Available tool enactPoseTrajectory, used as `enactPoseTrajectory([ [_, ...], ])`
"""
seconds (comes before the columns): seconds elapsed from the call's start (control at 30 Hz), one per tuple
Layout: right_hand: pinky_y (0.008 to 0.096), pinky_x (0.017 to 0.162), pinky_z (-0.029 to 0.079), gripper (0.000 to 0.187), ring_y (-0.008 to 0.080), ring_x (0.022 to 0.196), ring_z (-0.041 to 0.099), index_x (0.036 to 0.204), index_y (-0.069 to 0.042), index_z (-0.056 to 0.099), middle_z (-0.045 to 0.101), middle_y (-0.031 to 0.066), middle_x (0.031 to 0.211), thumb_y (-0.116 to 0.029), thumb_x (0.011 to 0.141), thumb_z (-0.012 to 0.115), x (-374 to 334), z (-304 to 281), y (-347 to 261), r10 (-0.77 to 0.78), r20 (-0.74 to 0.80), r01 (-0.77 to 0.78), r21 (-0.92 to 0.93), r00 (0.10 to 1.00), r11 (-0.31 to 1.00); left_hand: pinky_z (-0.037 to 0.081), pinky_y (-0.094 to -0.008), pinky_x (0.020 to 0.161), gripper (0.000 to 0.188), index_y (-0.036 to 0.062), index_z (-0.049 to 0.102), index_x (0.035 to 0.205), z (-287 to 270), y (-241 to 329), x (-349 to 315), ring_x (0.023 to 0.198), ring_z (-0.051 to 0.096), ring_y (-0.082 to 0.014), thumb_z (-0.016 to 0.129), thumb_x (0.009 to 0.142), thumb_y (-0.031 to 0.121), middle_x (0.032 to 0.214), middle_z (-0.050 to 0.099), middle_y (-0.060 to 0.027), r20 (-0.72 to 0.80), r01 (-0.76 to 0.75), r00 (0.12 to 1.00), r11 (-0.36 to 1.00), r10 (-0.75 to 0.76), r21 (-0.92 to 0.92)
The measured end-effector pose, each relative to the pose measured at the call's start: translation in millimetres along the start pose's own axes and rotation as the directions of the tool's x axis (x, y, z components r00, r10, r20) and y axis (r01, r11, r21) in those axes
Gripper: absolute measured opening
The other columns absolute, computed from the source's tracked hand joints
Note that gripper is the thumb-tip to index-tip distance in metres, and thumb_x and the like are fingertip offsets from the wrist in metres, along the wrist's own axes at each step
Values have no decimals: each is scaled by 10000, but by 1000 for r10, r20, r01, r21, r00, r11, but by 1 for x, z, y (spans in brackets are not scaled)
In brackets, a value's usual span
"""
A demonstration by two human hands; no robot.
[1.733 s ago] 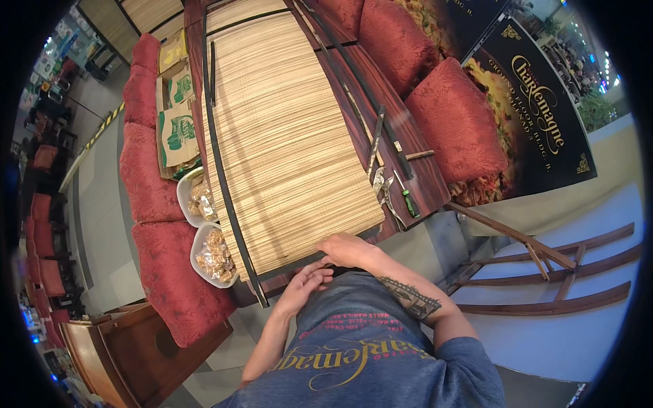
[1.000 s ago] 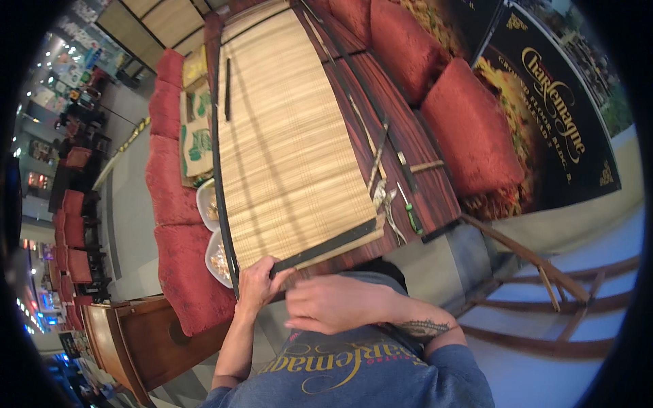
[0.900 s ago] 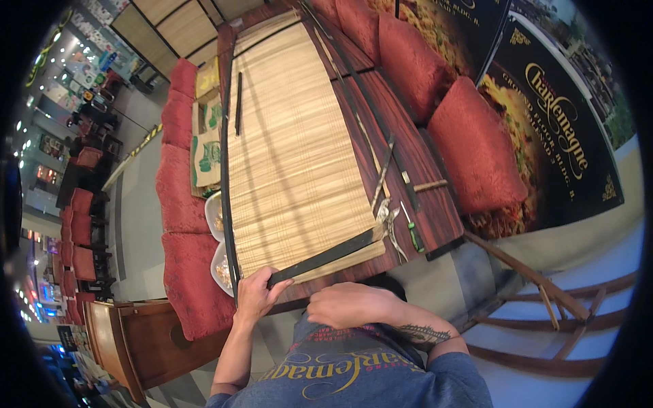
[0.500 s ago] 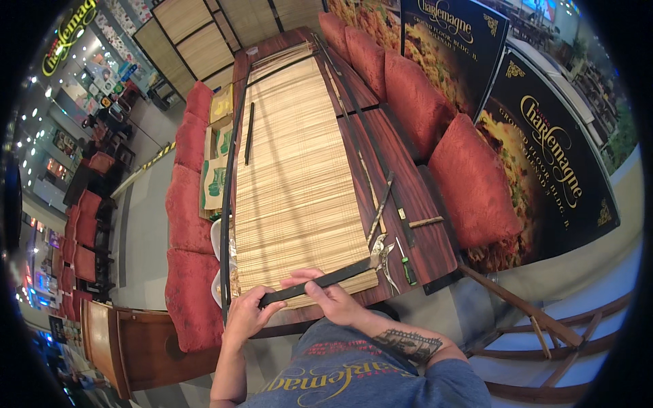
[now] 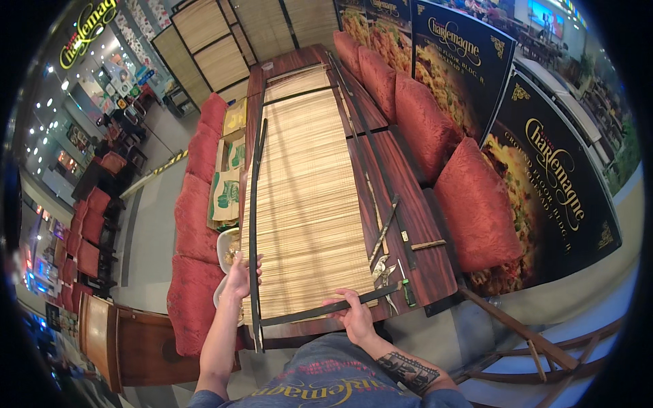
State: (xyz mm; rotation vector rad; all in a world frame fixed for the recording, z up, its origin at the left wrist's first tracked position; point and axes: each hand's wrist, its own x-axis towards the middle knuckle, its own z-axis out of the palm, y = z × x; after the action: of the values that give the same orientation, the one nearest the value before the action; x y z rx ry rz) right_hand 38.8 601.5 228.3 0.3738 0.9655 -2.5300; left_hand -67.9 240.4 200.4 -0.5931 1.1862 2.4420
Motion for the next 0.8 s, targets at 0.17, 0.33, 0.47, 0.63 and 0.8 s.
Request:
enactPoseTrajectory([
  [0.17,419,817,558,323,254,890,655,1197,-49,479,651,174,1075,-329,1035,486,22,-39,28,66,-197,-53,74,978,996,356,-247,393,453,52,563,977,89,-8,18,496,455,-73,593,964,503,666,506,14,-203,-115,946,849,251,516],
  [0.33,428,805,568,244,264,869,659,1111,-69,499,651,153,1032,-291,1012,520,34,-52,53,215,-185,-195,122,959,973,317,-250,356,297,110,517,787,98,-3,-11,392,407,-78,749,893,263,533,466,25,-129,-185,915,679,383,710],
  [0.47,416,804,570,252,258,828,646,1082,-55,512,641,153,1040,-293,1003,536,36,-46,65,357,-180,-335,141,917,932,304,-247,360,248,100,537,832,103,2,-29,405,399,-59,746,891,220,542,463,49,-133,-212,879,625,458,751],
  [0.63,397,830,566,276,266,922,640,1101,-45,524,626,181,1091,-308,1018,514,41,-57,84,499,-61,-491,113,864,864,308,-245,362,221,88,553,841,110,10,-46,410,401,-49,733,896,204,547,459,54,-105,-280,883,692,459,666],
  [0.8,387,827,558,378,278,956,640,1204,-38,466,579,176,1021,-375,1034,480,32,-40,78,574,-67,-572,44,816,819,334,-231,362,190,86,582,844,103,12,-61,399,435,-57,722,900,202,527,465,45,-134,-263,862,658,489,706],
])
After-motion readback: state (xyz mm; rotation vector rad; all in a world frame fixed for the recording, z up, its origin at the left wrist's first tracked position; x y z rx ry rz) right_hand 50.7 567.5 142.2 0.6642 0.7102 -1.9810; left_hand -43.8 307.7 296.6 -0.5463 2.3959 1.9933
